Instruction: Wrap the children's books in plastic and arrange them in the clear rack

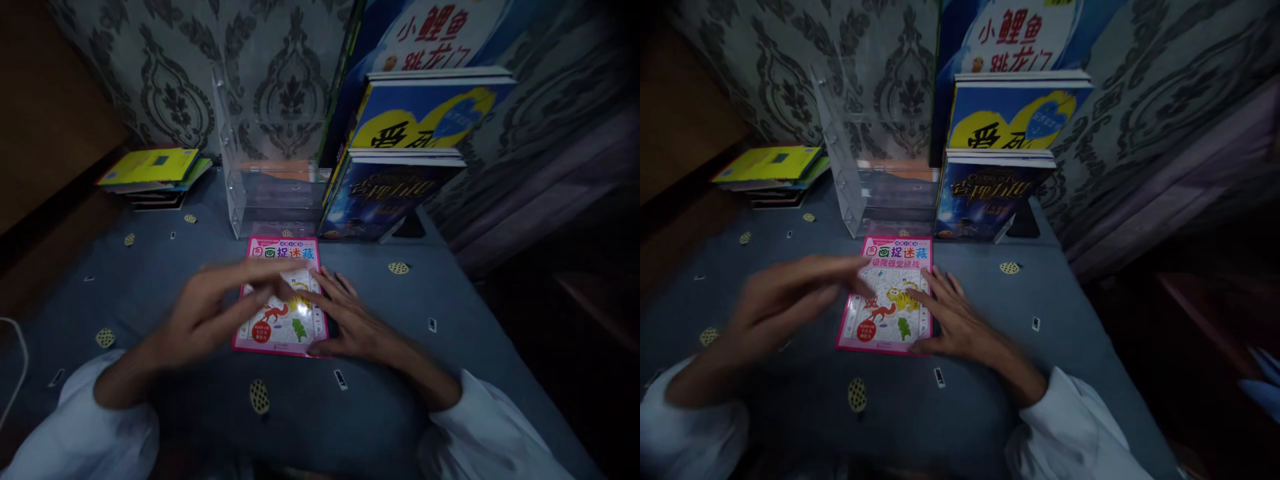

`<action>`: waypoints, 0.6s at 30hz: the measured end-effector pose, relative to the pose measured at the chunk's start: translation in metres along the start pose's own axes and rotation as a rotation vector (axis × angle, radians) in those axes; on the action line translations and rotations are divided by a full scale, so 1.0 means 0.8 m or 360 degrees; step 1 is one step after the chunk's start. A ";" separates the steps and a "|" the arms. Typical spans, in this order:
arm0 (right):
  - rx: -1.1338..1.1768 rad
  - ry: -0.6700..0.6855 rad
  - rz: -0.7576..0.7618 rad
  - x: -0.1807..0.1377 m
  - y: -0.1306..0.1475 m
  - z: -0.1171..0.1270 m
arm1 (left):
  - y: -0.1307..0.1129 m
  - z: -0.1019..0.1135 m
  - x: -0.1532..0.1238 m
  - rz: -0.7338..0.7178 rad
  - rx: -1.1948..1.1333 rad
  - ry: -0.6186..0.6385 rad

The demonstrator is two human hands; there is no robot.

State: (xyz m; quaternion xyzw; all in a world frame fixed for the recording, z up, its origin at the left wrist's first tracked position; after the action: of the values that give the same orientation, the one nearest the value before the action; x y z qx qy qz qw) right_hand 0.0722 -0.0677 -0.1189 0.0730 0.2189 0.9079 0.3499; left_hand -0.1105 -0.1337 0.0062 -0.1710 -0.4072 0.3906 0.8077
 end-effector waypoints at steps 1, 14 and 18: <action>-0.0001 0.0020 -0.0006 0.000 0.000 0.000 | 0.024 -0.007 0.009 0.0071 0.0135 0.0039; 0.0038 0.0127 -0.0042 0.003 0.000 0.000 | 0.134 -0.087 -0.009 0.0178 0.1072 0.0658; 0.0076 0.0168 -0.0007 0.002 0.003 0.003 | 0.143 -0.105 0.013 0.0073 0.0972 0.0731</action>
State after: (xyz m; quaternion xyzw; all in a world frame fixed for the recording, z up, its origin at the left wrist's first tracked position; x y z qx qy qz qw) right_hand 0.0707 -0.0675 -0.1160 0.0329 0.2588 0.9042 0.3381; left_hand -0.0962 -0.0495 -0.1077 -0.0147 -0.0767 0.4634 0.8827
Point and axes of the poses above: each hand's wrist, its own x-axis towards the middle knuckle, its own z-axis out of the back of the hand, y = z × x, the point moved 10 cm from there along x, towards the middle knuckle, and after that the axes turned 15 degrees about -z, right-handed, at the moved point
